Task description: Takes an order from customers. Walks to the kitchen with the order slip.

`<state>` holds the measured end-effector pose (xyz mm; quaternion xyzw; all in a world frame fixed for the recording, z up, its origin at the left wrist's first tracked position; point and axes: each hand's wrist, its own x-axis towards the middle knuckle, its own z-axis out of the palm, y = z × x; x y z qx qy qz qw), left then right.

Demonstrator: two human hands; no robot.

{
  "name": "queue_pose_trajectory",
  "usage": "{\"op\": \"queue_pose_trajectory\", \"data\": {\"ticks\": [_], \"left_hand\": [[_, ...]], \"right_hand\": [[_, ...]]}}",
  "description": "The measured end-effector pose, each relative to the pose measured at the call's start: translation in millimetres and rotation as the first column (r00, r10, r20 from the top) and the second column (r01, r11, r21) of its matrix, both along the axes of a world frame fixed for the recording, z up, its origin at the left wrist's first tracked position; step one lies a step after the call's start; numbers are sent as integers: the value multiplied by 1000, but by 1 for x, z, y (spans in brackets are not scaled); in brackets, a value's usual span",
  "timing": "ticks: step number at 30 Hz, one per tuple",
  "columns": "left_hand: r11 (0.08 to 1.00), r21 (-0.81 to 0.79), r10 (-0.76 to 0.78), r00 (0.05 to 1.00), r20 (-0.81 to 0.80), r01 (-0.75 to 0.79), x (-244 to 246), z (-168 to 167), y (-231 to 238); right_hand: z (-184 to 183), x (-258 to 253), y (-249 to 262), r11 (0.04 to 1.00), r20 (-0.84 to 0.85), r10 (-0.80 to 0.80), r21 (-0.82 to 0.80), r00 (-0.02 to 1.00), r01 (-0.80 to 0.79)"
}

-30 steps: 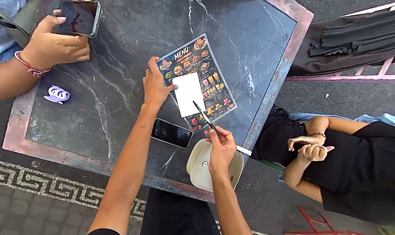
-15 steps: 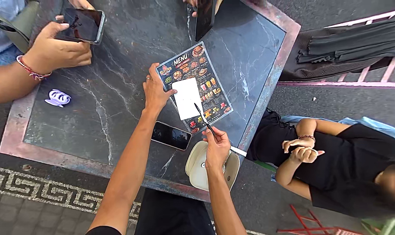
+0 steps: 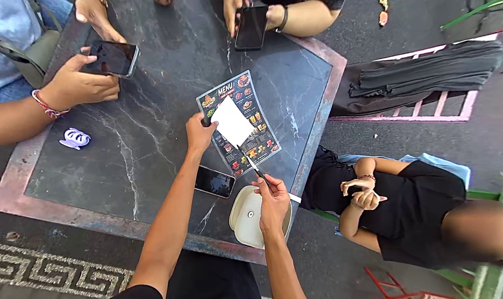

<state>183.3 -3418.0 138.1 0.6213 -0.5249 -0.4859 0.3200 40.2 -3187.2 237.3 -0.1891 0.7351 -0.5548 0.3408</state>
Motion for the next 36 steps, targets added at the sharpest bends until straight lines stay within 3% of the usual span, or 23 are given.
{"op": "queue_pose_trajectory", "data": {"ticks": [2,5,10,12,16,23,28,31,36], "left_hand": [[998,60,37,979,-201,-25,-2,-3,0],[989,125,129,859,-496,-77,0,6,0],[988,-18,106,749,-654,-156,15,56,2],[984,-46,94,724,-684,-171,21,83,6],[992,66,124,672,-730,-110,32,129,17],[983,174,98,642,-761,56,46,122,45],[952,220,48,606,-794,212,57,116,66],[945,198,12,573,-819,262,59,114,71],[948,167,-33,606,-795,271,60,119,72]], "right_hand": [[9,-1,3,999,18,3,-42,1000,-2],[25,-7,4,990,15,1,-141,1000,1],[77,-19,10,929,-22,42,-367,999,-47],[97,-21,13,892,-16,70,-447,997,-70],[113,-20,3,829,33,171,-546,985,-126],[56,-8,-52,807,343,332,-585,879,-76],[40,1,-55,652,2,559,-619,829,-438],[41,1,-50,641,-24,539,-637,842,-428],[47,-18,-53,696,-24,464,-608,885,-382]]}}
